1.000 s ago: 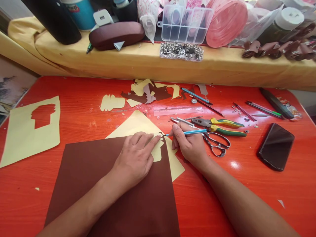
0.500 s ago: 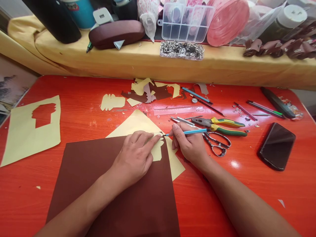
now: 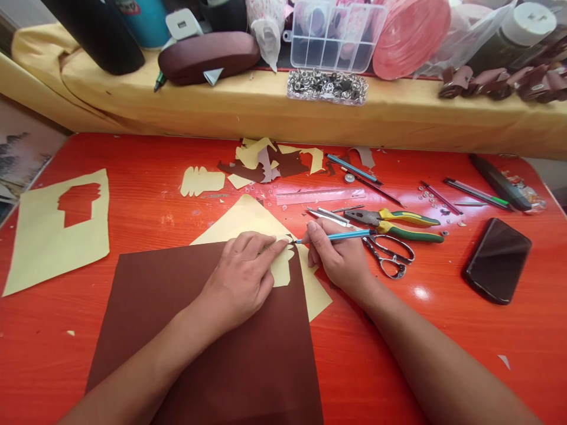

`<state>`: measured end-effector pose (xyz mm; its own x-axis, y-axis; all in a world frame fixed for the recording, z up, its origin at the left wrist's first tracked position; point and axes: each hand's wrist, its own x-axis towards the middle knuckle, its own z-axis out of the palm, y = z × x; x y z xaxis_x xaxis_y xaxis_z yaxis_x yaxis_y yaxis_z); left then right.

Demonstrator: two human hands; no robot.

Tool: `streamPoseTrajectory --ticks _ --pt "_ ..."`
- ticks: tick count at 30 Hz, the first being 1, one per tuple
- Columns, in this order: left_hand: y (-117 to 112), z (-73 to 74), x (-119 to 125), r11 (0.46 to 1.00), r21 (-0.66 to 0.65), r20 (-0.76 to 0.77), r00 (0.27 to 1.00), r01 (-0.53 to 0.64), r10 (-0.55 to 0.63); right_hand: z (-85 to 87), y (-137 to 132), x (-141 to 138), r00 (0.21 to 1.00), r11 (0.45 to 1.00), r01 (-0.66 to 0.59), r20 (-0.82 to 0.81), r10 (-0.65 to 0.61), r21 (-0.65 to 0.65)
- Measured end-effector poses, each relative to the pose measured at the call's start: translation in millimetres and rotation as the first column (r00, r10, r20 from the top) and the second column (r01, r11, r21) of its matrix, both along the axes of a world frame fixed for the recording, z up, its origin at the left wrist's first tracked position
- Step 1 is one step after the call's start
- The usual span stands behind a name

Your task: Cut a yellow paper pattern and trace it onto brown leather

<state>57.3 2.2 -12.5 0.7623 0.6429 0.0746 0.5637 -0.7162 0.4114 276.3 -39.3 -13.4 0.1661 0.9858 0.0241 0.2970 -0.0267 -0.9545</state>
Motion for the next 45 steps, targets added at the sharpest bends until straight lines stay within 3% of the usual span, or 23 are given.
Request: streamPoseTrajectory --ticks 20,45 --pt "1.1 2.2 0.0 0.999 -0.041 -0.009 1.0 -0.014 0.014 -0.2 1.0 -1.0 0.999 0.999 -0.036 -0.002 0.037 0.019" --pt "-0.2 1.6 0.2 1.0 -0.004 -0.017 1.0 -0.003 0.003 0.2 0.9 -1.3 0.996 0.997 -0.075 0.047 0.073 0.037"
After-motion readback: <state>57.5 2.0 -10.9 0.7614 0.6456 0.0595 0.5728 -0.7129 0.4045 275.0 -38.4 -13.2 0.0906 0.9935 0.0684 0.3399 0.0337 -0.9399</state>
